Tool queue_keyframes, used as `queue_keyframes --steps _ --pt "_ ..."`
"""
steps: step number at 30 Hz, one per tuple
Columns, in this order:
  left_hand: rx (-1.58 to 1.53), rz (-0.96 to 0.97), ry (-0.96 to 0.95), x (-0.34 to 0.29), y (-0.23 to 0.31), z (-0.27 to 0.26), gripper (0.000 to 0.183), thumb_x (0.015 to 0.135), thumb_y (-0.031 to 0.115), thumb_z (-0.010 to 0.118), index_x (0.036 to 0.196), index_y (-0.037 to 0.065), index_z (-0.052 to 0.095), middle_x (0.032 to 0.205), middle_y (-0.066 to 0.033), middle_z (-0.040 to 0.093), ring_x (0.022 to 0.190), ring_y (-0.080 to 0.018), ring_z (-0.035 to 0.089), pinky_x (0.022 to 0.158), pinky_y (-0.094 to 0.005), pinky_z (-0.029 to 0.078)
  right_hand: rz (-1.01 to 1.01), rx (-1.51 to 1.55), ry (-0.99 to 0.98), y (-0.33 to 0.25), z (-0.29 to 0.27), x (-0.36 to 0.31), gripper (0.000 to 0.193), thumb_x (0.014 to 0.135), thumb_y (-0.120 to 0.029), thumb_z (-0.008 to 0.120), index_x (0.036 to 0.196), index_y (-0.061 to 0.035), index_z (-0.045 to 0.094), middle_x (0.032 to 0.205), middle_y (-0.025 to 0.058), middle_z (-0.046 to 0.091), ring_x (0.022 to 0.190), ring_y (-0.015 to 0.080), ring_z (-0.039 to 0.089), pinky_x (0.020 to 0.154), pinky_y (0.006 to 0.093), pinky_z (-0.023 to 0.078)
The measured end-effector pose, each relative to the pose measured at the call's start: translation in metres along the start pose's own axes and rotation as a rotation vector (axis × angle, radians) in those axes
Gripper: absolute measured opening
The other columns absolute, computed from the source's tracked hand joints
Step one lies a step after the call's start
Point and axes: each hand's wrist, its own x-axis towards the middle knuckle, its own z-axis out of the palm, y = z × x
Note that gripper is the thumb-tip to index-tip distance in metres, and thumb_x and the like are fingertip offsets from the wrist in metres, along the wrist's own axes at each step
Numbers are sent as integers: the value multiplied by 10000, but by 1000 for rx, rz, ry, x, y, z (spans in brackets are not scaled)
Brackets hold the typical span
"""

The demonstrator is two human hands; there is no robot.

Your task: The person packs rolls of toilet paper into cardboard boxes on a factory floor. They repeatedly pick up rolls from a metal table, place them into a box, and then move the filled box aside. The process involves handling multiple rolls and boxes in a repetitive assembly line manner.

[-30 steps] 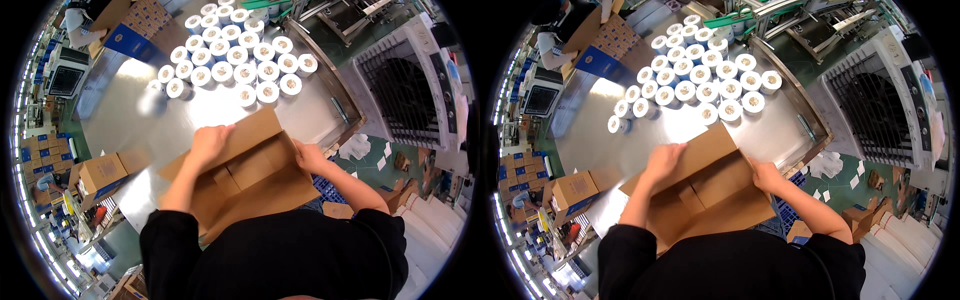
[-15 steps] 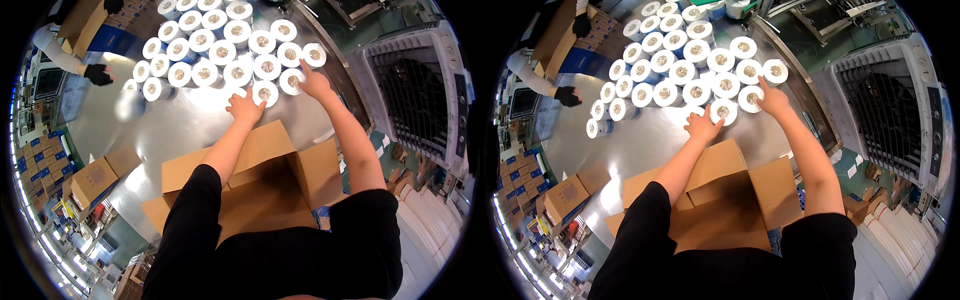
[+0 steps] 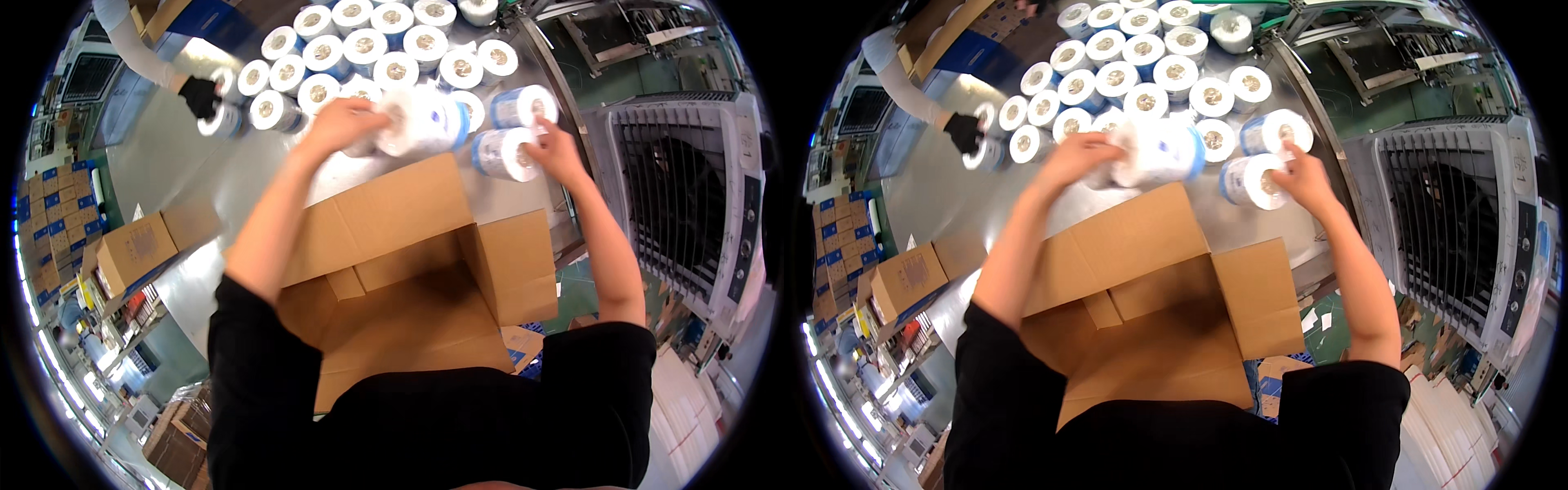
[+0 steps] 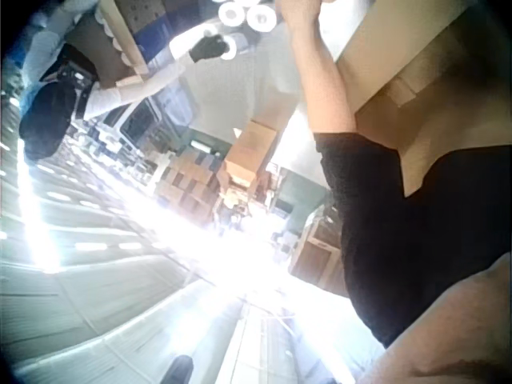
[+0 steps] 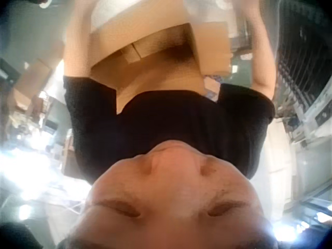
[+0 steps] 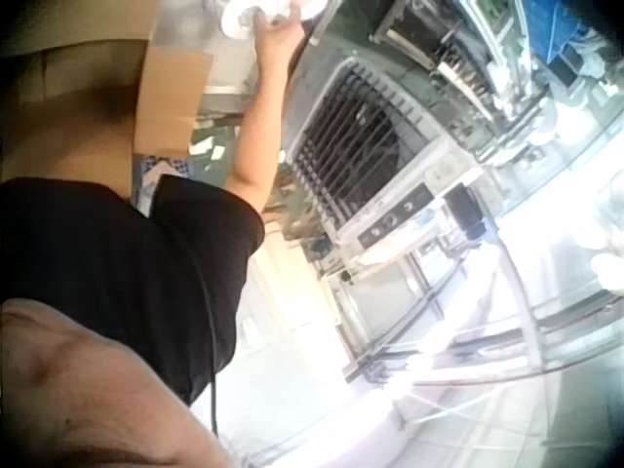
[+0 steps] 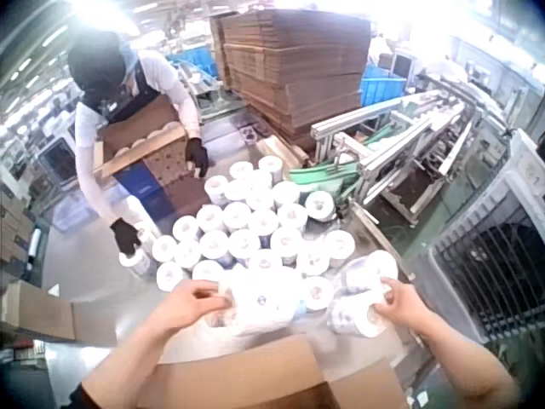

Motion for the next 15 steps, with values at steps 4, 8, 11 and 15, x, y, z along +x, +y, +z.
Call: queue_keyframes --steps 4,8,11,15 --pt "-583 205 127 -137 13 -80 285 866 191 617 1073 3 668 1037 -64 661 972 -148 594 835 -290 477 -77 199 415 -77 -67 -58 613 777 -118 704 1331 18 480 822 33 688 711 57 596 663 221 495" --pt "-677 -41 -86 -263 -20 -59 293 852 230 651 1052 18 680 1124 -108 633 1003 -207 611 850 -354 504 -460 84 545 -155 -91 -122 601 774 -81 693 1322 22 469 905 101 697 768 123 649 713 257 522" --pt "-244 -250 -210 -295 -46 -23 312 805 270 695 1012 36 703 1129 -151 610 1002 -256 603 861 -384 499 -942 -125 -47 -209 -66 -167 597 783 -154 691 1313 -7 459 880 101 658 763 194 643 656 313 524" --pt "904 -38 -141 -301 -153 73 344 687 320 739 929 77 735 1060 -196 570 1054 -337 505 940 -423 407 -849 -127 -1002 -219 60 -199 576 815 -135 625 1318 33 402 832 157 626 772 298 640 607 395 519"
